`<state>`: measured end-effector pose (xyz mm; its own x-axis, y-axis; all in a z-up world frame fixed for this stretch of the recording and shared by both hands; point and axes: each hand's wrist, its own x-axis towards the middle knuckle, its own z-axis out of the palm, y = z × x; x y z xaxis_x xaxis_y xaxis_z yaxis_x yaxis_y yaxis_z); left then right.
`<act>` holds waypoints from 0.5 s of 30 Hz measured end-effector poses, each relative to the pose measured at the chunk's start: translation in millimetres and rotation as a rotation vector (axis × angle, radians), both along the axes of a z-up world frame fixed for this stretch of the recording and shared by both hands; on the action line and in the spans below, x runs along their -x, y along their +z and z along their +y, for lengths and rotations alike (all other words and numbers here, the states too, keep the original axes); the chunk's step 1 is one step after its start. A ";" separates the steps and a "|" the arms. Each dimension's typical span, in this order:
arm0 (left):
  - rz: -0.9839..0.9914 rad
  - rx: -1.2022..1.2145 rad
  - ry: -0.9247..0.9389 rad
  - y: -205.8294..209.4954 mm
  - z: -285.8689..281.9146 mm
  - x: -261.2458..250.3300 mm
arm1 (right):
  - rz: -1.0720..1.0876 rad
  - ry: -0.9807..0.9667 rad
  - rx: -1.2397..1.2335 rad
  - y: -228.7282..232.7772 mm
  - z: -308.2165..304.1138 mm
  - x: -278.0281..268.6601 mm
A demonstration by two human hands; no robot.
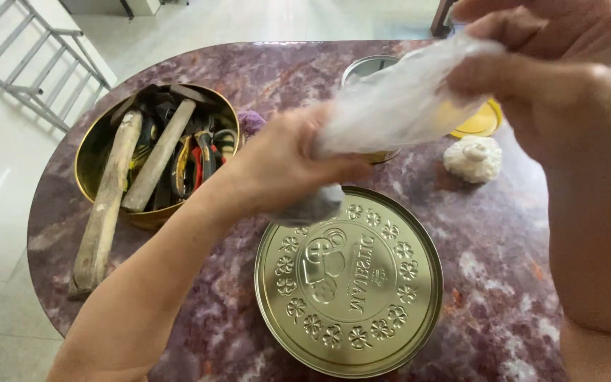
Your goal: Sorting and counting metal screws and colored wall plugs on a tin lid.
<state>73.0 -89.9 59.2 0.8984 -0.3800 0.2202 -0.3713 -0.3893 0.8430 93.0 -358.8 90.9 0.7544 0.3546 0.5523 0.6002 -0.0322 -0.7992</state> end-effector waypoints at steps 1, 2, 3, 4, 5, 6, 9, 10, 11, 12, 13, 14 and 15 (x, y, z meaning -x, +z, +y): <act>0.035 -0.133 -0.009 5.9 -5.2 5.0 | -0.009 0.021 -0.082 0.0 -2.7 -0.5; 0.065 -0.262 -0.019 11.8 -11.6 9.3 | -0.021 0.043 -0.161 1.4 -6.5 -1.3; 0.061 -0.263 -0.027 10.7 -9.0 9.8 | -0.024 0.035 -0.162 2.0 -5.7 0.3; 0.112 -0.191 0.032 11.4 -6.2 9.0 | -0.105 -0.036 -0.061 4.5 -4.7 1.1; 0.163 -0.119 0.091 12.3 -3.0 8.4 | -0.185 -0.107 0.038 7.2 -3.4 2.1; 0.151 -0.119 0.084 18.3 -3.2 8.7 | -0.196 -0.115 0.038 7.0 -8.4 5.5; -0.065 -0.187 0.063 42.0 -6.2 11.9 | -0.230 -0.115 0.074 5.1 -34.8 14.9; -0.120 -0.282 0.053 54.9 -11.1 12.1 | -0.194 -0.077 0.003 3.4 -49.5 18.2; -0.176 -0.377 0.044 67.6 -16.1 12.4 | -0.157 -0.038 -0.068 -1.1 -60.0 21.9; -0.179 -0.375 0.042 83.5 -25.2 18.6 | -0.112 -0.001 -0.140 -7.9 -67.4 15.9; -0.314 -0.223 -0.104 92.0 -38.2 17.9 | -0.067 0.036 -0.212 -15.2 -74.6 10.0; -0.445 -0.072 -0.258 96.7 -54.0 12.8 | -0.023 0.067 -0.288 -23.2 -81.7 5.7; -0.687 0.050 -0.352 92.1 -75.1 -0.6 | 0.021 0.099 -0.364 -31.9 -74.8 -6.0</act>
